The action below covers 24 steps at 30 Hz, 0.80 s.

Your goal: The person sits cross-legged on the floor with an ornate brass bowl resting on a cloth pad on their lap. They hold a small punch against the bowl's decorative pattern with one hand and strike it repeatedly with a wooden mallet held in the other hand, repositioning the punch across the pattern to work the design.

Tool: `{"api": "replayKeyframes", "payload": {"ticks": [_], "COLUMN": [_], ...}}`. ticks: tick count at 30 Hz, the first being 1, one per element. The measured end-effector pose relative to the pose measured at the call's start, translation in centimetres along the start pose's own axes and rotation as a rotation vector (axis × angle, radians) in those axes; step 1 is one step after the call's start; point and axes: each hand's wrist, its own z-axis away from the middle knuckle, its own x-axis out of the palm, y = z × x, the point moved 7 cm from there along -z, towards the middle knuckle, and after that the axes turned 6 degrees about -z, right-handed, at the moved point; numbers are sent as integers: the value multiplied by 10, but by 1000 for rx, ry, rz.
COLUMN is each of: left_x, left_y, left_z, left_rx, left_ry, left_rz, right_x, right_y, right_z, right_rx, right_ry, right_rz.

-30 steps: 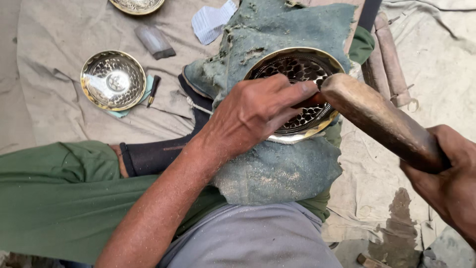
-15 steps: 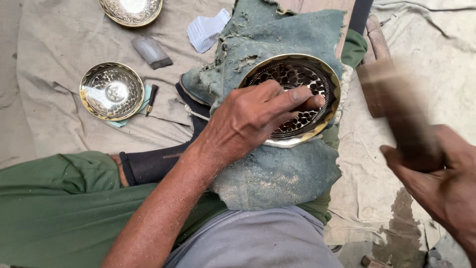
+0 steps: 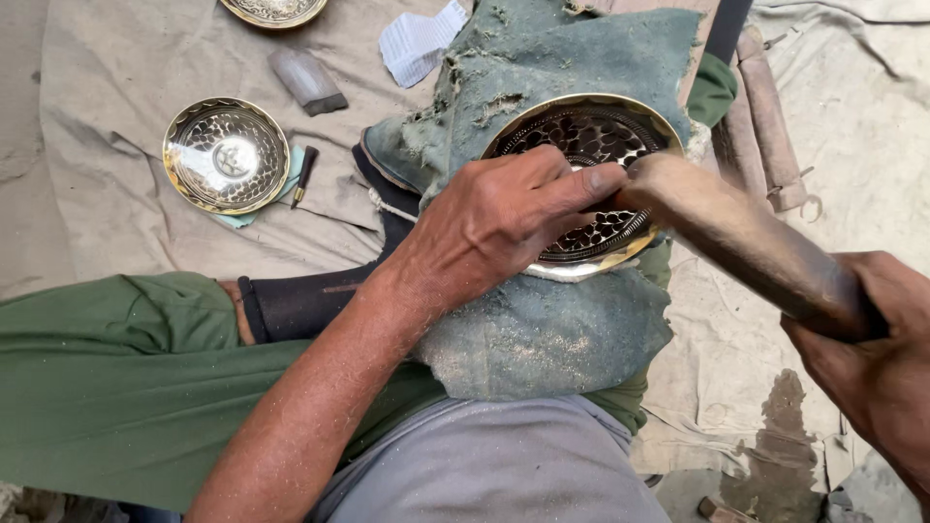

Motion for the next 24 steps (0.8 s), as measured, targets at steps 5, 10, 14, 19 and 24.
{"api": "replayKeyframes", "payload": {"ticks": [5,10,14,19,24], "left_x": [0,-3,-3,-4,-2], "left_y": [-3,-1,-2,-1,-2], "left_z": [-1,-1,-1,-2,0], "left_rx": [-21,-4,-7,4,-6], "left_ry": [5,15,3,6,-20], "left_rz": [41,12,28,33,5], "right_x": [2,3,9,18,16], "right_y": [8,15,32,54,39], "right_z": [-4,-3,3,6,4], "right_rx": [24,34,36,71,84], "right_ry": [-73,-31,-37,-81,-101], "right_rz": [160,60,55,-94,-104]}}
